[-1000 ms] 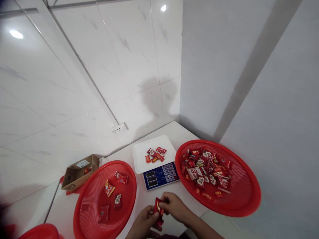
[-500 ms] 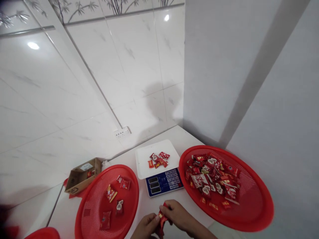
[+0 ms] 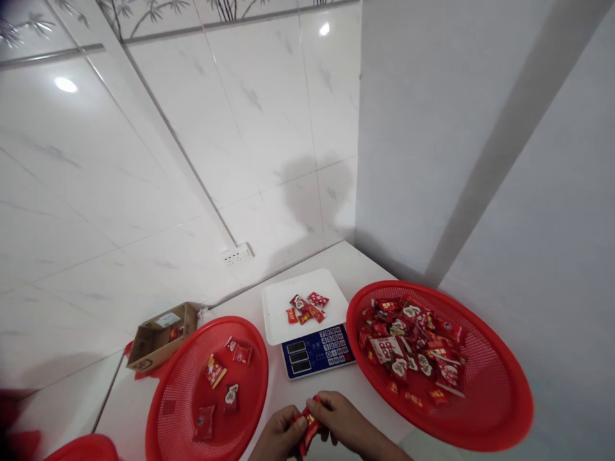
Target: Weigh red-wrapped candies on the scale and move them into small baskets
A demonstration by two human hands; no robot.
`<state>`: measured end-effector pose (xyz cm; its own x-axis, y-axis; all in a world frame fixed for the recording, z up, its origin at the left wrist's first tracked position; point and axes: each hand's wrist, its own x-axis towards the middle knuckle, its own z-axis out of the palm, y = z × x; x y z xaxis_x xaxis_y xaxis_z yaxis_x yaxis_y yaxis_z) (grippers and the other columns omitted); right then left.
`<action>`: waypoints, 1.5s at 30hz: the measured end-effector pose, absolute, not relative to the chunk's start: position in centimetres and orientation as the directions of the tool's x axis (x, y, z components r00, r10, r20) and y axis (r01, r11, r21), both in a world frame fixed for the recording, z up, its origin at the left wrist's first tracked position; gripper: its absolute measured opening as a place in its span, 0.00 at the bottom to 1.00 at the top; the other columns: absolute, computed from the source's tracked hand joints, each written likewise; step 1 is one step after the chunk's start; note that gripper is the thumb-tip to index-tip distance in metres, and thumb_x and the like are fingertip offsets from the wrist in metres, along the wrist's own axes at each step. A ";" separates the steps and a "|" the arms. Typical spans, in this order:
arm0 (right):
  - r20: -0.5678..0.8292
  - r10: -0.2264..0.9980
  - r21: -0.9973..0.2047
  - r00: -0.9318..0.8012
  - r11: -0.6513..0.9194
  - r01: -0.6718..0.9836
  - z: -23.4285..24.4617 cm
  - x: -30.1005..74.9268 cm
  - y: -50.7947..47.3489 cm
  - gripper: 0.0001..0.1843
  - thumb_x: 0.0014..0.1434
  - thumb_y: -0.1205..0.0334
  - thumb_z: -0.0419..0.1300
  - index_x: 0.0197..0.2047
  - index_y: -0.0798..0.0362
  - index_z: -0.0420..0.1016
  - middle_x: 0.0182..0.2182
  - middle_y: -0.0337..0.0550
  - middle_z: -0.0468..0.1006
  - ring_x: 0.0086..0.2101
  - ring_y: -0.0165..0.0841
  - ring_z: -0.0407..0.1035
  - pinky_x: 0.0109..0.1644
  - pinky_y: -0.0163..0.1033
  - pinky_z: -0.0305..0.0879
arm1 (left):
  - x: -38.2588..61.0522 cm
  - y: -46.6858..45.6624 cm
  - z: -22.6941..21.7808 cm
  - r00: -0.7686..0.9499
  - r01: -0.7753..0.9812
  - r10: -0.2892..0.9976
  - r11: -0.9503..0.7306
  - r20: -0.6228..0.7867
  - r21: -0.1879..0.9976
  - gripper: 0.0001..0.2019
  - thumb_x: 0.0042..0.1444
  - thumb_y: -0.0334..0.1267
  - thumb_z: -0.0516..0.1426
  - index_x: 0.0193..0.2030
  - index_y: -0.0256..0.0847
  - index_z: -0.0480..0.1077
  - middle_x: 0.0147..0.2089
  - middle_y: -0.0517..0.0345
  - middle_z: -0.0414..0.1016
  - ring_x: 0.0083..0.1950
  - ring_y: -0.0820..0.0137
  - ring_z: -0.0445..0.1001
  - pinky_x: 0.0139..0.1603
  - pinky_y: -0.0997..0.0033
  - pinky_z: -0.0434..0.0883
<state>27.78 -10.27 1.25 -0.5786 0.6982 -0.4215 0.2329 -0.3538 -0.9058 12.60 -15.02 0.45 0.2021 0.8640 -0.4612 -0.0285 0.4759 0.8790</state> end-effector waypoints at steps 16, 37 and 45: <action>-0.019 0.870 -0.999 -0.492 0.008 0.054 3.2 29.2 -10.0 0.15 0.54 0.50 0.56 0.37 0.48 0.78 0.37 0.45 0.74 0.40 0.37 0.67 0.47 0.43 0.62 | 13.4 -14.1 4.0 0.158 -0.602 0.752 0.587 -0.639 0.542 0.18 0.48 0.50 0.57 0.42 0.40 0.67 0.32 0.59 0.71 0.26 0.77 0.68 0.28 0.75 0.64; -0.291 0.827 -0.957 -0.481 -0.246 0.154 2.8 28.7 -10.2 0.20 0.53 0.44 0.51 0.27 0.54 0.65 0.19 0.35 0.66 0.21 0.26 0.60 0.24 0.32 0.56 | 14.1 -14.3 4.9 -0.010 -0.314 0.890 0.430 -0.456 0.846 0.16 0.48 0.48 0.58 0.35 0.35 0.68 0.33 0.53 0.74 0.33 0.71 0.71 0.34 0.70 0.67; -0.323 0.799 -0.939 -0.507 -0.204 0.277 3.1 28.6 -10.2 0.23 0.54 0.41 0.48 0.23 0.53 0.63 0.18 0.35 0.66 0.22 0.27 0.60 0.24 0.32 0.54 | 13.6 -14.4 4.9 -0.026 -0.102 0.925 0.374 -0.379 0.922 0.15 0.49 0.48 0.56 0.31 0.35 0.69 0.27 0.57 0.72 0.30 0.71 0.69 0.32 0.72 0.66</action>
<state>28.63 -10.19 3.11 -0.5070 0.7990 -0.3233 0.2772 -0.2040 -0.9389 13.64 -14.38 4.87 -0.0256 0.9252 -0.3785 -0.1024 0.3742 0.9217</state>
